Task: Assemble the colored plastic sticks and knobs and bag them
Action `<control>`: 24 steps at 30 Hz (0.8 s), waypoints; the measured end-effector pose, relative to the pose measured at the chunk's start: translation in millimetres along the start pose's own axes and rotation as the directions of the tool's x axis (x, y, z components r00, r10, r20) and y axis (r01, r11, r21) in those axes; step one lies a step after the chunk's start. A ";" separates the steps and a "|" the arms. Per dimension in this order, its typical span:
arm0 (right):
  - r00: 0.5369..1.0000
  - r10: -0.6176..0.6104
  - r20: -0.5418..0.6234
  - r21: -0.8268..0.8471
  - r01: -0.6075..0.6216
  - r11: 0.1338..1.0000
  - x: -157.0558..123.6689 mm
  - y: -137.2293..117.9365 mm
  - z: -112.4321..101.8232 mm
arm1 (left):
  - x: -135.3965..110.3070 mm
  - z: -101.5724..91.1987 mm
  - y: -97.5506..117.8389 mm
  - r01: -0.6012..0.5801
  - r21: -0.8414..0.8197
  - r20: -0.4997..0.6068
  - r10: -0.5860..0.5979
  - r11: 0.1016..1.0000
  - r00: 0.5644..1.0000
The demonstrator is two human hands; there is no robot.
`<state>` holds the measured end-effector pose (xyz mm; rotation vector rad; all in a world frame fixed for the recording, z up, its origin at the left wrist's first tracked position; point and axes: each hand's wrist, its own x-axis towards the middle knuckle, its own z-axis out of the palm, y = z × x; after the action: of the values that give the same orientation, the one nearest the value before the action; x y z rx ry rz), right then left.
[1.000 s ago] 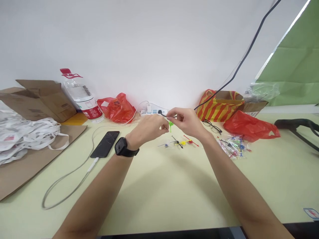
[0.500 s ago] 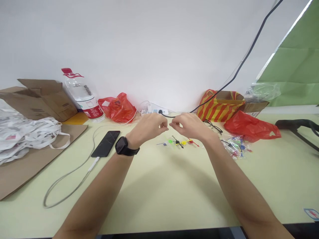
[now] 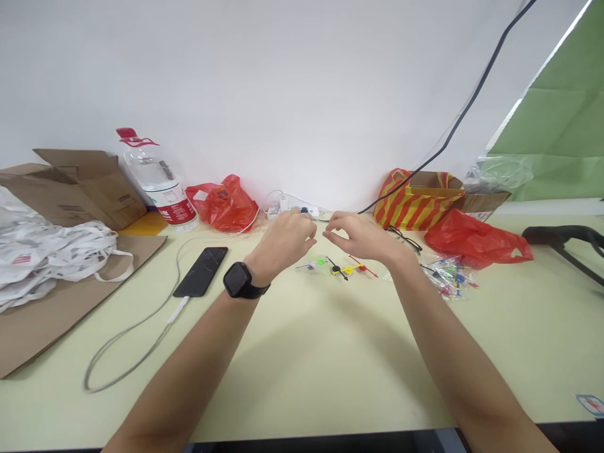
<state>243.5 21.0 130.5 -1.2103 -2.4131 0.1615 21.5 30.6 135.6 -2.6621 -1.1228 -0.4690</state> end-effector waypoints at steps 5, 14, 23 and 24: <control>0.999 -0.034 -0.020 0.175 0.037 0.984 1.6 1.5 -2.7 | -1.3 2.7 2.8 -0.039 0.088 -0.101 0.048 0.995 0.994; 0.996 0.078 -0.051 0.339 -0.056 0.939 -5.5 31.2 -3.6 | -2.9 5.9 -2.9 0.106 0.093 -0.014 -0.105 0.990 0.994; 0.975 -0.006 -0.223 0.287 0.071 0.955 -13.0 -37.6 -28.3 | -5.3 0.3 12.7 0.142 0.178 0.018 -0.148 0.974 0.989; 0.978 -0.039 -0.204 0.336 0.108 0.936 -15.3 -55.6 -29.5 | -5.0 -1.4 14.2 0.146 0.181 0.027 -0.153 0.973 0.988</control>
<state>223.3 -27.6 168.2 -0.9277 -2.1436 0.4074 28.2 17.2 134.0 -2.4548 -1.3181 -0.3236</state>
